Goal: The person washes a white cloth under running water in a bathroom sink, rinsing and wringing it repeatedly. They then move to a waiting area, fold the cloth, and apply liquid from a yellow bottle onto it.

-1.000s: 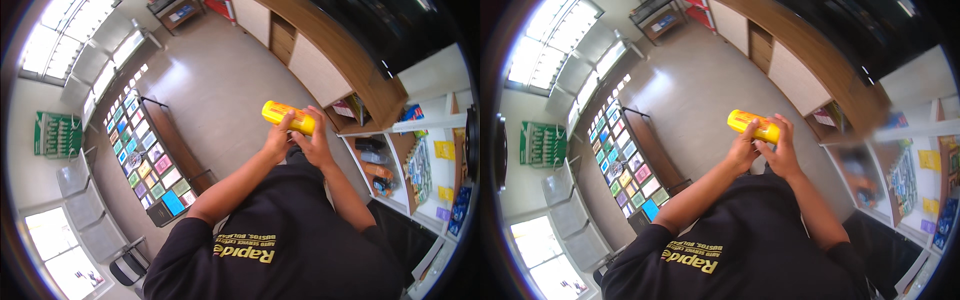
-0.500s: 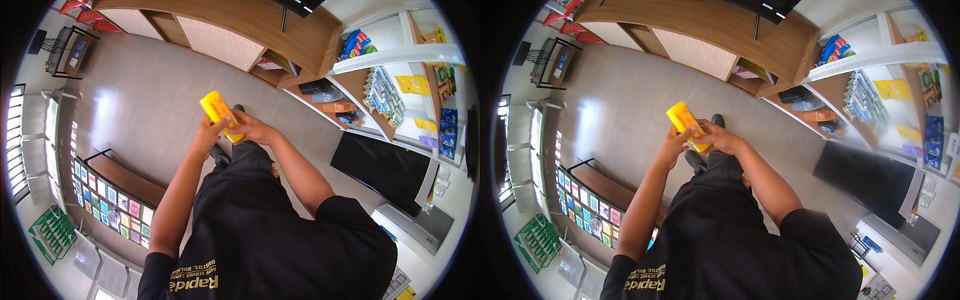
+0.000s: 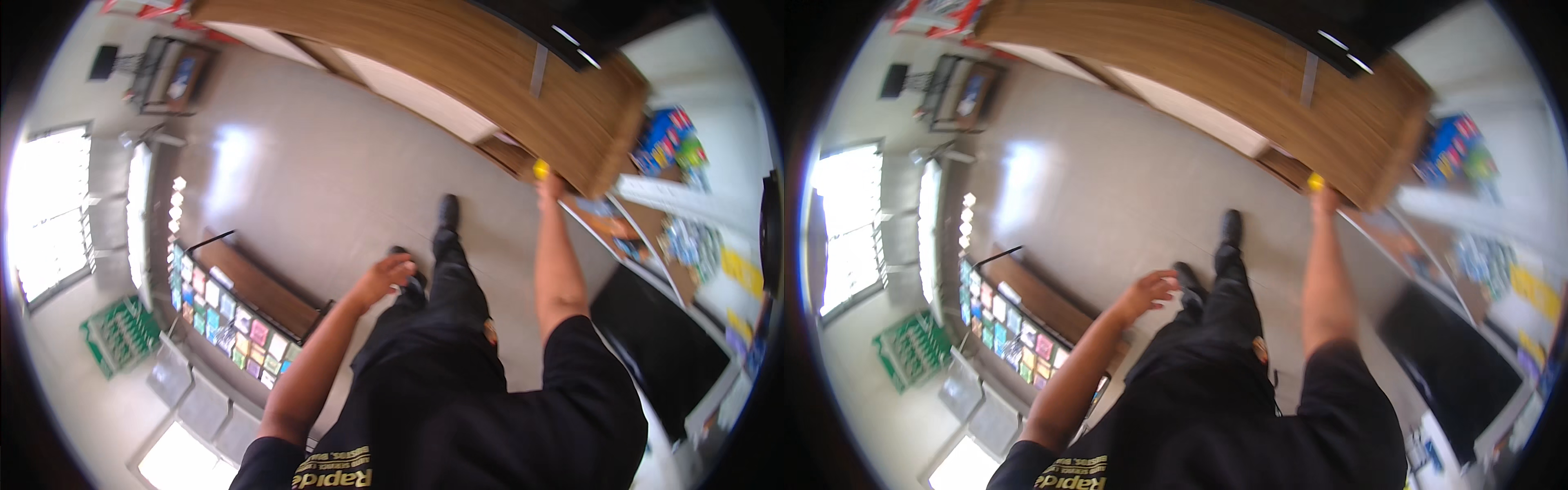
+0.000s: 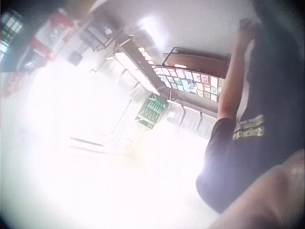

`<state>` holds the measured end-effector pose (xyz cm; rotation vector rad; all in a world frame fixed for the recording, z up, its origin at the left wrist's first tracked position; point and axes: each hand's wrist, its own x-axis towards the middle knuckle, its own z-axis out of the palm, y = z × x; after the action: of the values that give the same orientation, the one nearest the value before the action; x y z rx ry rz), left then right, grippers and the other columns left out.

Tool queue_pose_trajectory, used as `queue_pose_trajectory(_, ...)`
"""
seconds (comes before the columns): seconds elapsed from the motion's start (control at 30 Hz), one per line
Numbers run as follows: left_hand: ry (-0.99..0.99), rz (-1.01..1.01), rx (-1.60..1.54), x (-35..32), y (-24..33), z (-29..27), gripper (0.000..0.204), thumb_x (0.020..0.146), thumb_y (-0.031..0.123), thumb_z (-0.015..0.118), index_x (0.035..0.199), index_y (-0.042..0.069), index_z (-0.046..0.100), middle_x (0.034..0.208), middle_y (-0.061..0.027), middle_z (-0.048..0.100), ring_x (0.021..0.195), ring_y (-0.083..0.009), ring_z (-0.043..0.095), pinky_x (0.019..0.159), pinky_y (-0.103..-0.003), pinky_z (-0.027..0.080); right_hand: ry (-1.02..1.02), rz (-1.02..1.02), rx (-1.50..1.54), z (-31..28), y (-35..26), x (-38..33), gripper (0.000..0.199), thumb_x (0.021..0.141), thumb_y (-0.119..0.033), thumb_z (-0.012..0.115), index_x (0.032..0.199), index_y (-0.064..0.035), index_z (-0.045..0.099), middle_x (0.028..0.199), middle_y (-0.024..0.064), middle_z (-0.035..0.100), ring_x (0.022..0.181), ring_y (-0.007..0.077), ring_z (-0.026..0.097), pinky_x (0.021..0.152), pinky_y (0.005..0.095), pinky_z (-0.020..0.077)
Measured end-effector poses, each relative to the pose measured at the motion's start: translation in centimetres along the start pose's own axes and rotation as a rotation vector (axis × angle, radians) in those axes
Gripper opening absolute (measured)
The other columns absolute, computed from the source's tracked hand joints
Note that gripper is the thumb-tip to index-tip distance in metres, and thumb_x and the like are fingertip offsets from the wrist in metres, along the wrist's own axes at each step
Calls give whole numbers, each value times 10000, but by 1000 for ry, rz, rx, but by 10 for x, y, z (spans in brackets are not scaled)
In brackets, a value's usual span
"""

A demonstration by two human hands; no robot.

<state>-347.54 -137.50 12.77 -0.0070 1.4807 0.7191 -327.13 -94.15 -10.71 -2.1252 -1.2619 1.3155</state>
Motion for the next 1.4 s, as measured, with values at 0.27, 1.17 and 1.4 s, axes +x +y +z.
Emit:
queue_pose_trajectory(0.27,42,-46,-140,5,5,18,624,954,489,657,1444,129,517,1212,-36,656,1083,-174,608,921,-360,488,-8,-28,-431,27,-31,49,613,894,-562,644,1224,-48,593,1044,121,661,831,237,680,651,350,487)
queue_pose_trajectory(1.17,261,-7,-469,-15,-42,16,530,981,365,647,1428,103,536,1257,-33,662,1099,-162,611,929,-339,479,-503,-42,-152,62,14,-14,353,859,-151,676,1209,-106,656,997,57,685,749,157,619,587,302,466)
queue_pose_trajectory(1.4,217,36,-538,-28,-49,26,556,977,408,649,1447,132,534,1259,-47,657,1148,-172,603,996,-350,467,-1100,-491,-190,90,-39,-34,411,970,-143,602,1348,-3,527,1170,184,675,952,264,714,747,358,595)
